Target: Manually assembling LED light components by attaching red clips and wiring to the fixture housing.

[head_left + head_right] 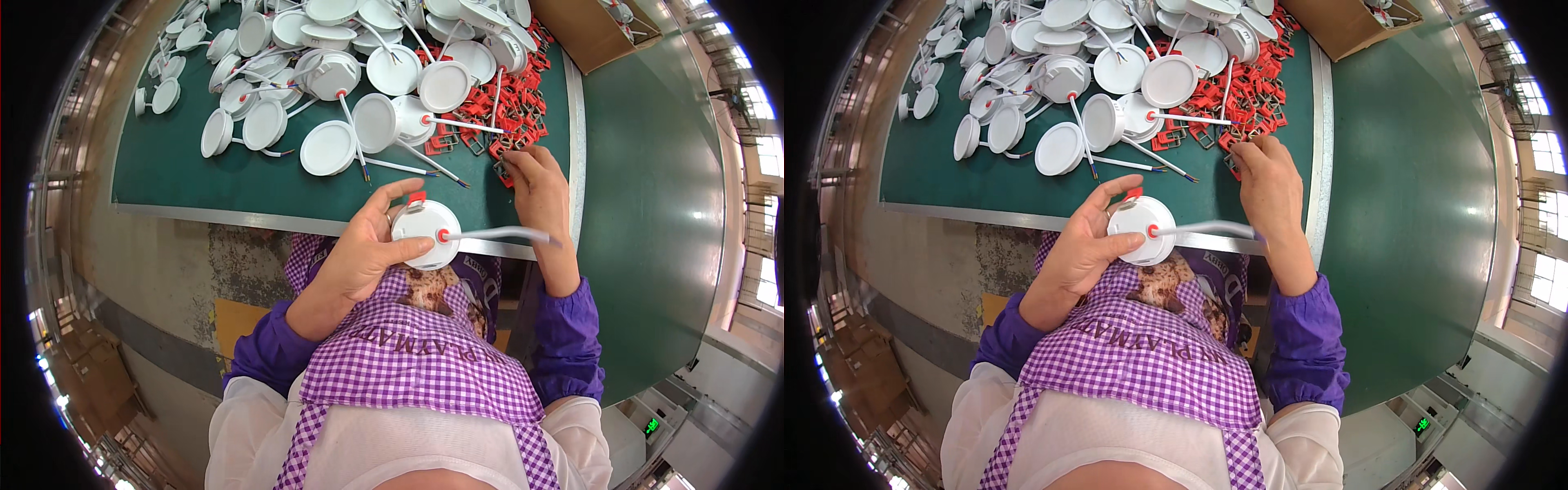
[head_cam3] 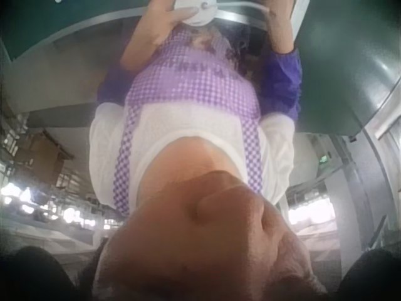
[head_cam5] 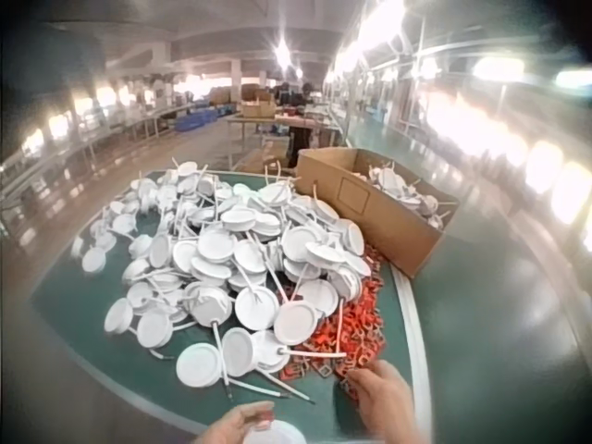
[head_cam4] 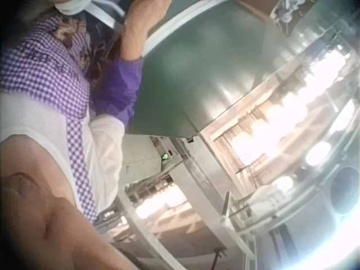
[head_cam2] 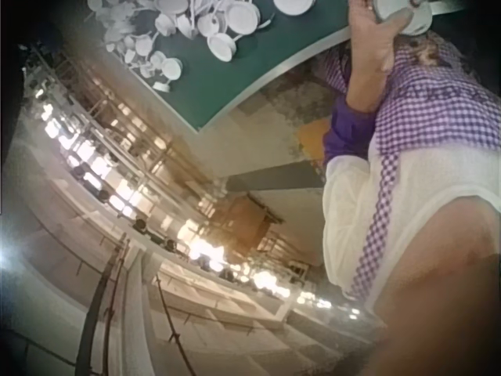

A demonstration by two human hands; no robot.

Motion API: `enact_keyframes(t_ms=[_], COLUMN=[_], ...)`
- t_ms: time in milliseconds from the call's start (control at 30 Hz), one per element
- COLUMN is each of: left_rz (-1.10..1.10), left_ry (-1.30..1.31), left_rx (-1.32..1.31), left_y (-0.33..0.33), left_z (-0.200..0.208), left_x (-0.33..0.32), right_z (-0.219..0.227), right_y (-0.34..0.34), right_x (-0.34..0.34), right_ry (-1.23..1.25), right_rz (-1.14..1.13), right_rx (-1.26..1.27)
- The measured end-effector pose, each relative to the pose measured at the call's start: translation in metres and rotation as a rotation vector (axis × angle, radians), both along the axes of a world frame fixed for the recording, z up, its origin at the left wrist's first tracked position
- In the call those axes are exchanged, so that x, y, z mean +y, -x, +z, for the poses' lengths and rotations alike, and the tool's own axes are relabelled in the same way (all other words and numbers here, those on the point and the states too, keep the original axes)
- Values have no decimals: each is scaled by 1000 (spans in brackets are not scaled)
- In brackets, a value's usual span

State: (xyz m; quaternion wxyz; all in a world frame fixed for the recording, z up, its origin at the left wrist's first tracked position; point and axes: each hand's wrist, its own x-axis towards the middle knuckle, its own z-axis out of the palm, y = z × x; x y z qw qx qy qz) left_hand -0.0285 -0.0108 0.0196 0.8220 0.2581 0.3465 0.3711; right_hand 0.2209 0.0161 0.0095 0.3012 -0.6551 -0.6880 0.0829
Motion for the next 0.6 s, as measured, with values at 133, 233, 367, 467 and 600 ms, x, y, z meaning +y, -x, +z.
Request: enact_keyframes(t_ms=[133, 233, 367, 467, 600], left_rz=[42, 55, 76, 94, -5], left_ry=[49, 119, 271, 277, 253], left_rx=[-39, 20, -148, -153, -166], left_y=[0, 1, -4, -9, -11], left_z=[-3, -4, -3, -1, -10], left_x=[-5, -4, -2, -3, -4], right_z=[-7, -3, -6, 0, 2], right_y=[-6, -8, -10, -4, -9], right_x=[6, 9, 8, 1, -5], right_ry=[75, 139, 56, 7, -39], right_rz=[32, 43, 9, -80, -29], right_rx=[-213, -147, -21, 80, 78])
